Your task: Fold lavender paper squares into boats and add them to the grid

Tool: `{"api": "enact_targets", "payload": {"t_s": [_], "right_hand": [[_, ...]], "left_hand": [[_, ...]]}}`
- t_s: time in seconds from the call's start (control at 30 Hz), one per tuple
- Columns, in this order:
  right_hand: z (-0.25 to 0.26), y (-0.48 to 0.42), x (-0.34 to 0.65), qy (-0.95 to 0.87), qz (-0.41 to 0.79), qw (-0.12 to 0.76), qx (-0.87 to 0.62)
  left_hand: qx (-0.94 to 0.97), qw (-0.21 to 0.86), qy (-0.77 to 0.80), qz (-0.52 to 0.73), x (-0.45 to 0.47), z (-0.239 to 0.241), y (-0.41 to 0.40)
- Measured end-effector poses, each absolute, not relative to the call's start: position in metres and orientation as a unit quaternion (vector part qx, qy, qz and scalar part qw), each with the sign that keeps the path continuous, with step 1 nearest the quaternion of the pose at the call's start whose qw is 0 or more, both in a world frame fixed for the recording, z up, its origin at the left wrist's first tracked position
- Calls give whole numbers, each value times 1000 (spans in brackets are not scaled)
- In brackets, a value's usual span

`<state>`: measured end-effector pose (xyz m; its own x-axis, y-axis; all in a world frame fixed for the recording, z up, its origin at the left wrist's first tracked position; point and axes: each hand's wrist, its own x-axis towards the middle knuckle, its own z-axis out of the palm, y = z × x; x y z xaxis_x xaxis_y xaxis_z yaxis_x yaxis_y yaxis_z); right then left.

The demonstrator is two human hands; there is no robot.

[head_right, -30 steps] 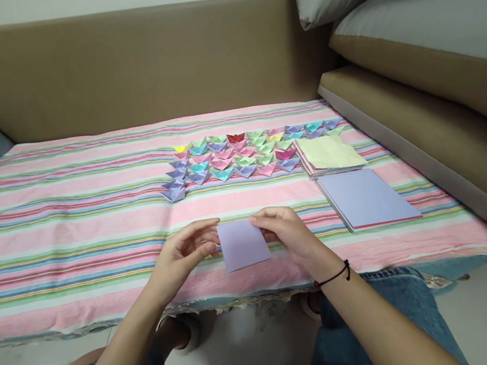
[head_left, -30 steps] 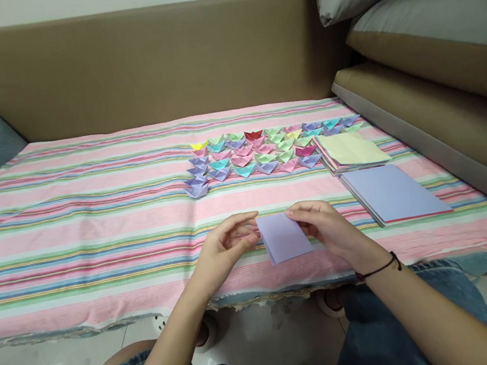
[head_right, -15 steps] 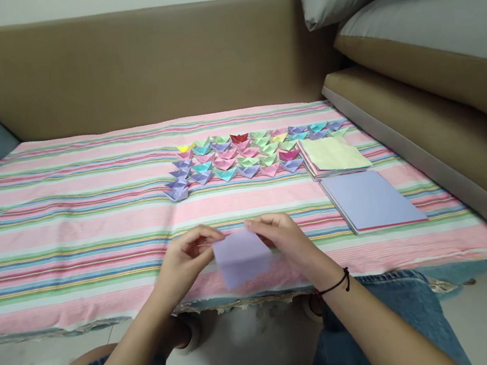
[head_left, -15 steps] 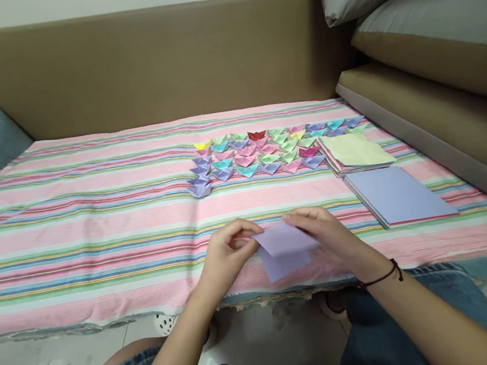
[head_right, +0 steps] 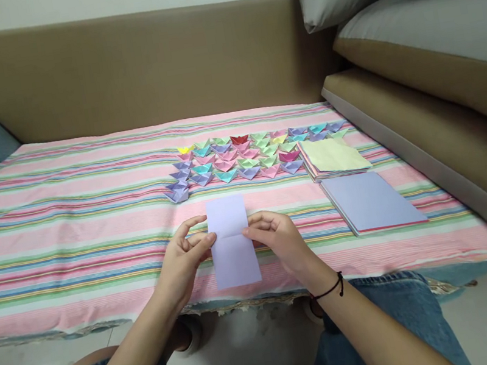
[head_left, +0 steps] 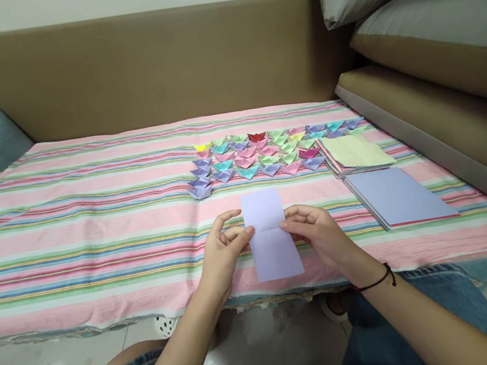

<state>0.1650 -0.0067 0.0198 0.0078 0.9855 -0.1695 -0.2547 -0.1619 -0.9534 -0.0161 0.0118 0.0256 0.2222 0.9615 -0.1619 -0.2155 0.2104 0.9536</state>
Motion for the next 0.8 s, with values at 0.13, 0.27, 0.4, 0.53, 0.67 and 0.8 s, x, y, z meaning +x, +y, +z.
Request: {"api": "enact_targets", "payload": {"t_s": [0.13, 0.27, 0.4, 0.53, 0.67, 0.8], "right_hand": [[20, -7, 166, -384, 591, 548, -450], [19, -8, 166, -388, 597, 560, -424], [17, -8, 165, -394, 592, 557, -429], [17, -8, 167, -388, 597, 552, -433], [19, -7, 169, -384, 609, 544, -431], [18, -5, 168, -401, 581, 543, -456]], "left_hand": [[431, 648, 420, 467, -15, 26, 12], [445, 628, 414, 487, -14, 27, 10], [440, 627, 420, 487, -15, 27, 10], [417, 650, 415, 481, -17, 26, 11], [375, 696, 388, 473, -18, 24, 12], [384, 687, 402, 468, -16, 23, 12]]}}
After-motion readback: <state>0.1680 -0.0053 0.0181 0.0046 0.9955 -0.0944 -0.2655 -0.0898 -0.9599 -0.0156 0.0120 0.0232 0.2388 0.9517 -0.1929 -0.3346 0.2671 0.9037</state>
